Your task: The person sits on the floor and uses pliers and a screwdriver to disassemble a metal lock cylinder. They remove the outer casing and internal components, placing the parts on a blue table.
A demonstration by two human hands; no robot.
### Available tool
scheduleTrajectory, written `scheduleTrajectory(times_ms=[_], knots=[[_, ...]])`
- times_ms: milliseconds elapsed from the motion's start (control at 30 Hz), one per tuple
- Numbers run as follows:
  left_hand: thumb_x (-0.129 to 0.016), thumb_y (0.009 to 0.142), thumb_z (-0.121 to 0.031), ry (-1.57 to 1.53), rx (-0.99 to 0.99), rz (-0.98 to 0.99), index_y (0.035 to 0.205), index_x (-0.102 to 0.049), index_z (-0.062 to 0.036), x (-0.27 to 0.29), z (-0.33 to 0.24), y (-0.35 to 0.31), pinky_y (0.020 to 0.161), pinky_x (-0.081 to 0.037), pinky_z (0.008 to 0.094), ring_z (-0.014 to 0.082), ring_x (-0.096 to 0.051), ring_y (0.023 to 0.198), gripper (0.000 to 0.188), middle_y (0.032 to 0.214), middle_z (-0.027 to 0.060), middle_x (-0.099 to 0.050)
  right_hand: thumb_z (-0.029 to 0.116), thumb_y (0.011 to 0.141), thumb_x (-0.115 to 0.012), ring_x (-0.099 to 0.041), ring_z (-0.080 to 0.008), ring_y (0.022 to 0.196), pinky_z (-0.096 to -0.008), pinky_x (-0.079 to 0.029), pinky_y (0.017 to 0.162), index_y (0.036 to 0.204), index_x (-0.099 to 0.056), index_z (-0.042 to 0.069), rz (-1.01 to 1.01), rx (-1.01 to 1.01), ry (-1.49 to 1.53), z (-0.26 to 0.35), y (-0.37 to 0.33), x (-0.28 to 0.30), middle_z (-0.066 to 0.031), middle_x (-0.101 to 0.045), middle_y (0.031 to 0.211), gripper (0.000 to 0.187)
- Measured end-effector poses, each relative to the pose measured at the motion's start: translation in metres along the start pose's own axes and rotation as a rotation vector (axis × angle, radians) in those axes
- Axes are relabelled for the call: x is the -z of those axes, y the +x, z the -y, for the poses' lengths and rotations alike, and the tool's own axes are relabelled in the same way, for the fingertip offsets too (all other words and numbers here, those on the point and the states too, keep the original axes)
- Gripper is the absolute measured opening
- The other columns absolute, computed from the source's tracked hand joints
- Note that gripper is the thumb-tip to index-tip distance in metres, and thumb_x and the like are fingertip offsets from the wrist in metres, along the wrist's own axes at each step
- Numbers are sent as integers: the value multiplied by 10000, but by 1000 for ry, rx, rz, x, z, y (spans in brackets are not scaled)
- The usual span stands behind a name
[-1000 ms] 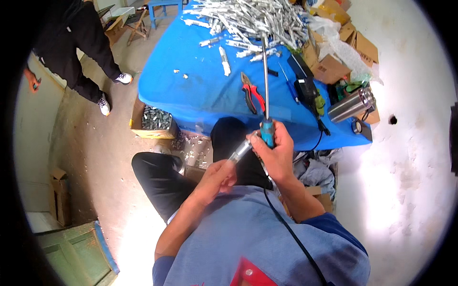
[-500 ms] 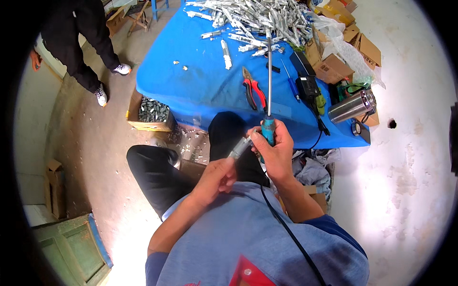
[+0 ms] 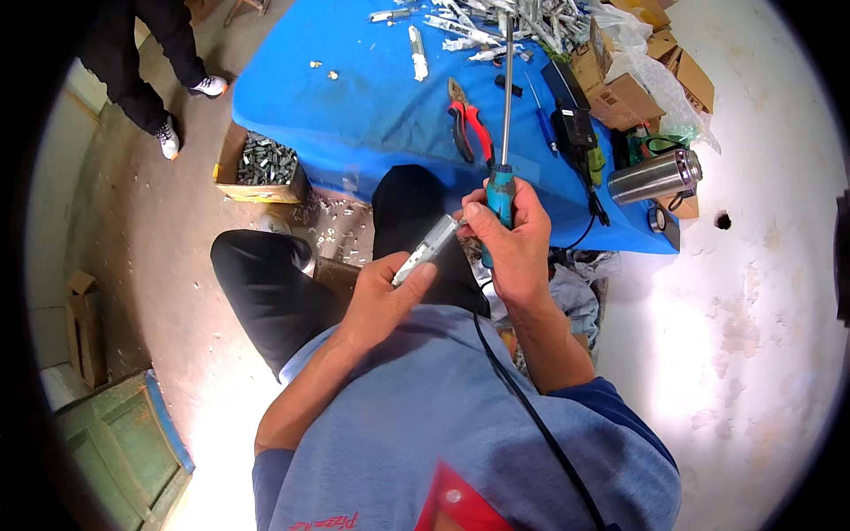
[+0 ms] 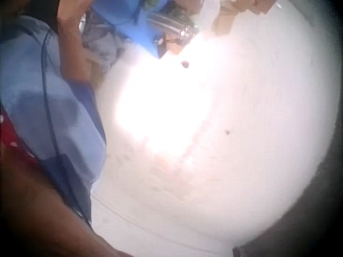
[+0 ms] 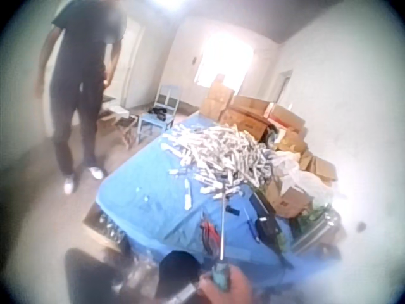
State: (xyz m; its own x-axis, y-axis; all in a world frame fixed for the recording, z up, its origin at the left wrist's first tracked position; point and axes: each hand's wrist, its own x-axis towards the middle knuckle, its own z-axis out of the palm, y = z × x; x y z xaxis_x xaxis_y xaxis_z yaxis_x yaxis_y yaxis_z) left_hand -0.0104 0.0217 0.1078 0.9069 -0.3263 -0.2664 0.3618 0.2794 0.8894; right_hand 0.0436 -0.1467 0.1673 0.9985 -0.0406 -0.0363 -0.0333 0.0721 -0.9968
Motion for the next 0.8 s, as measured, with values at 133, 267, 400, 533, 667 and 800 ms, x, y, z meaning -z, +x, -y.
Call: scheduleTrajectory(times_ms=[133,267,400,533,667,800], knots=[[-630,951,-328,78,-69,-18,793,-525,-86,1,-2,1,445,-292,194,19,-370,509,308,621,-55,-452,2,871,-630,-666,-203,909,-311,-557,773,1154,-513,-28,18,-36,86,4,-1,-4,-109,-626,1013,308],[-644,941,-325,-60,8,67,855,-578,-72,4,1,0,498,-318,194,5,-398,587,275,673,-72,-487,-5,877,-615,-668,-212,913,-313,-554,784,1165,-499,-22,30,-51,100,3,-1,-5,-122,-631,1026,311],[-573,965,-424,-63,-12,103,806,-511,-91,3,0,0,443,-305,197,30,-374,494,374,611,-34,-451,5,880,-620,-669,-204,906,-307,-552,772,1164,-499,-22,34,-44,71,2,-1,-5,-120,-634,1025,310],[-434,986,-550,-212,78,162,787,-494,-98,9,4,0,440,-310,207,57,-356,460,497,590,1,-452,17,888,-634,-678,-229,912,-307,-557,753,1172,-502,10,22,-34,49,-3,1,-2,-130,-646,1032,314],[-359,985,-602,-326,123,230,767,-478,-110,9,7,3,440,-312,224,73,-334,427,552,567,17,-446,48,898,-648,-679,-229,912,-306,-559,754,1174,-506,9,-16,-24,23,-4,0,-2,-137,-648,1036,313],[-362,984,-602,-351,158,224,748,-466,-122,6,10,5,451,-322,238,76,-325,415,545,557,7,-435,62,904,-649,-681,-223,912,-300,-560,747,1167,-514,4,-51,-12,51,-8,-2,0,-138,-650,1054,301]])
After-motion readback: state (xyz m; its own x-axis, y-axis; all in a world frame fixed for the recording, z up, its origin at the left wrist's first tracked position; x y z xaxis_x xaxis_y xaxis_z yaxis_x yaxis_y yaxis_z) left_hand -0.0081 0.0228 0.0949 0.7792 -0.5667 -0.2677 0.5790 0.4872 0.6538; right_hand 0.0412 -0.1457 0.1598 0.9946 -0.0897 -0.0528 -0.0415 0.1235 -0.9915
